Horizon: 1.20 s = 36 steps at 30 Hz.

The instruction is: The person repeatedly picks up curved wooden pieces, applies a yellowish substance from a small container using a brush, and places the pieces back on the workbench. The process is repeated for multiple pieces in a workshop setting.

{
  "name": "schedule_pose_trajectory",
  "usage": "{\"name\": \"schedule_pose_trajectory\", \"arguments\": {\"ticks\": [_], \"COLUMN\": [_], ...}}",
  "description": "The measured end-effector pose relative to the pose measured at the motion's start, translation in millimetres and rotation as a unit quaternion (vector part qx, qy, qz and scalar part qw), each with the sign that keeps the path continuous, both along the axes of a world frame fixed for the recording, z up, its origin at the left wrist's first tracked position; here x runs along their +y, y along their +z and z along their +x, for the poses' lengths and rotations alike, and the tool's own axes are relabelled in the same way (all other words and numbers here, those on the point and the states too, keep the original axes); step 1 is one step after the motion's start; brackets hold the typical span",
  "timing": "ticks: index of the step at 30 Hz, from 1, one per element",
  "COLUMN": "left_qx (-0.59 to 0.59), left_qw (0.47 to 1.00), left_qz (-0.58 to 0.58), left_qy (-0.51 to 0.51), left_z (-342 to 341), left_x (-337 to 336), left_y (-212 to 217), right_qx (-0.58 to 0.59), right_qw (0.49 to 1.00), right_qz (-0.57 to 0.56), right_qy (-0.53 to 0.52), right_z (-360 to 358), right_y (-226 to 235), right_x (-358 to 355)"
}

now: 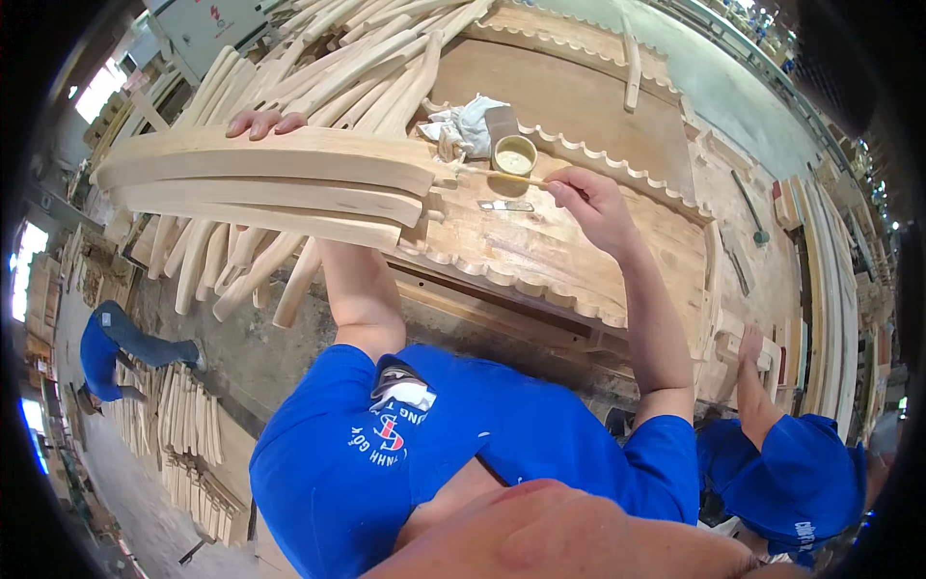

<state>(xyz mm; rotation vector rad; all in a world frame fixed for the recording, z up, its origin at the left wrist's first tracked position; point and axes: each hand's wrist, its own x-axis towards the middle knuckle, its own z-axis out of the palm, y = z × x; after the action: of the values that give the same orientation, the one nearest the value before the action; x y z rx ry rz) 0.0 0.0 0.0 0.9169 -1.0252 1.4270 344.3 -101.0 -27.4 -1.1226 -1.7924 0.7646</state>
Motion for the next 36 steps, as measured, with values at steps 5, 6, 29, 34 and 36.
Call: {"name": "schedule_pose_trajectory", "arguments": {"ticks": [5,6,29,34,36], "left_qx": [0.043,0.058,0.050,0.038,0.030], "left_qw": [0.999,0.998,0.996,0.995,0.995], "left_qz": [-0.024,-0.018,0.005,0.005,0.006], "left_qy": [-0.007,-0.006,0.072,0.094,0.100], "left_z": [-14,-22,-10,-7,-6], "left_x": [2,4,5,1,1], "left_y": [-1,2,1,-1,-2], "right_qx": [-0.046,-0.066,-0.110,-0.135,-0.122], "right_qw": [0.992,0.984,0.961,0.951,0.952], "right_qz": [0.097,0.142,0.210,0.243,0.245], "right_qy": [-0.066,-0.084,-0.143,-0.137,-0.137], "right_z": [-16,-18,-25,-32,-30], "right_y": [14,14,-9,-12,-12], "right_x": [-12,-12,-41,-51,-57]}}
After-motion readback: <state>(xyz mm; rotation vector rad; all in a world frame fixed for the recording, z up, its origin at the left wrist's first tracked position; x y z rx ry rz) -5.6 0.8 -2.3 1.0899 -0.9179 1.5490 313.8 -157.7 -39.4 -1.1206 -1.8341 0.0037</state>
